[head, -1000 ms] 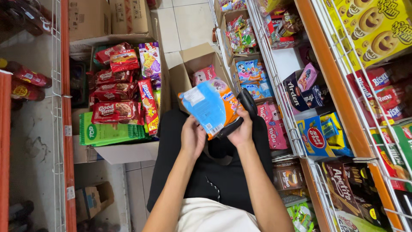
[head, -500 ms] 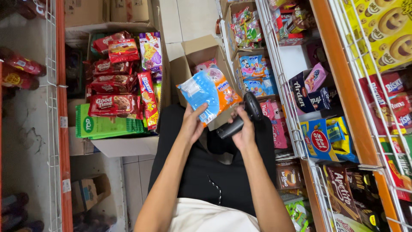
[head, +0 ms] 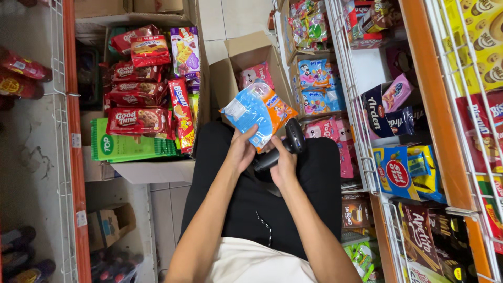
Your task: The person picks up snack packages from a shelf and a box, scans each package using a handheld scanner, and places the items into a cardboard box.
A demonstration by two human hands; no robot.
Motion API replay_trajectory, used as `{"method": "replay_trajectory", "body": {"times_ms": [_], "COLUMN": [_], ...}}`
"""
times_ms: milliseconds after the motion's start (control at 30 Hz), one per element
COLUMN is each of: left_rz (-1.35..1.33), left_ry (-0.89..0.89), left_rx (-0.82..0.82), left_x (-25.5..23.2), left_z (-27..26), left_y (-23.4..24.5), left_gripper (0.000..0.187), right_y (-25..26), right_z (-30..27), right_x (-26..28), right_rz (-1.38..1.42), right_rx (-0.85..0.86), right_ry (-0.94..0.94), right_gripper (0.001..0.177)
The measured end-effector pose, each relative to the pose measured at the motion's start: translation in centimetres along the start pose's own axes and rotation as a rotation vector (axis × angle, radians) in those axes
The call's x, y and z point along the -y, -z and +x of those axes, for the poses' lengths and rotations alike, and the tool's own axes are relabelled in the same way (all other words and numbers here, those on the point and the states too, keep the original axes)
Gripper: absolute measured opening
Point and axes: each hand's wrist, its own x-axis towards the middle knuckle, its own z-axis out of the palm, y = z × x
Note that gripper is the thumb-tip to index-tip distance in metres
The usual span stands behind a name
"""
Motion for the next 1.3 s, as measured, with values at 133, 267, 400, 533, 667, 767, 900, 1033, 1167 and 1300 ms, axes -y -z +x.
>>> {"method": "replay_trajectory", "body": {"times_ms": [133, 267, 400, 533, 667, 767, 900, 1033, 1167, 1300], "left_rz": [0.011, -0.014, -0.032, -0.089, -0.103, -0.031, -0.04, -0.052, -0.053, -0.032], "left_ry": [-0.015, -0.013, -0.013, 0.03, 0.018, -0.026, -0.058, -0.084, -0.1, -0.099], "left_rx": [0.043, 0.034, 0.048, 0.037, 0.056, -0.014, -0.047, -0.019, -0.004, -0.012], "left_x": [0.0, -0.3, -0.4, -0.4, -0.5, -0.9, -1.0, -0.7, -0.6, -0.5], "left_z": [-0.1, -0.3, -0.4, -0.3, -0.2, 0.0, 0.2, 0.4, 0.5, 0.5], "left_y": [0.1, -0.3, -0.5, -0.5, -0.3, -0.2, 0.0, 0.1, 0.3, 0.1], "left_gripper": [0.064, 0.065, 0.065, 0.066, 0.068, 0.071, 0.073, 0.074, 0.073, 0.077], "right_y": [0.3, 0.1, -0.1, 0.0, 0.1, -0.2, -1.3, -2.9, -4.4, -5.3], "right_z": [0.6, 0.4, 0.1, 0.0, -0.1, -0.5, -2.7, -6.3, -8.5, -9.1], "right_x": [-0.2, 0.3, 0.9, 1.2, 2.2, 5.2, 9.9, 11.0, 11.5, 11.8], "right_rz": [0.002, -0.028, -0.165, -0.203, -0.279, -0.582, -1.43, -1.545, -1.571, -1.56], "right_rx": [0.02, -0.019, -0.024, 0.008, 0.019, 0.034, 0.094, 0.332, 0.406, 0.453], "right_ry": [0.026, 0.049, 0.154, 0.217, 0.167, 0.114, 0.104, 0.406, 0.391, 0.478], "right_gripper": [0.027, 0.031, 0.038, 0.04, 0.033, 0.022, 0.022, 0.039, 0.039, 0.04]}}
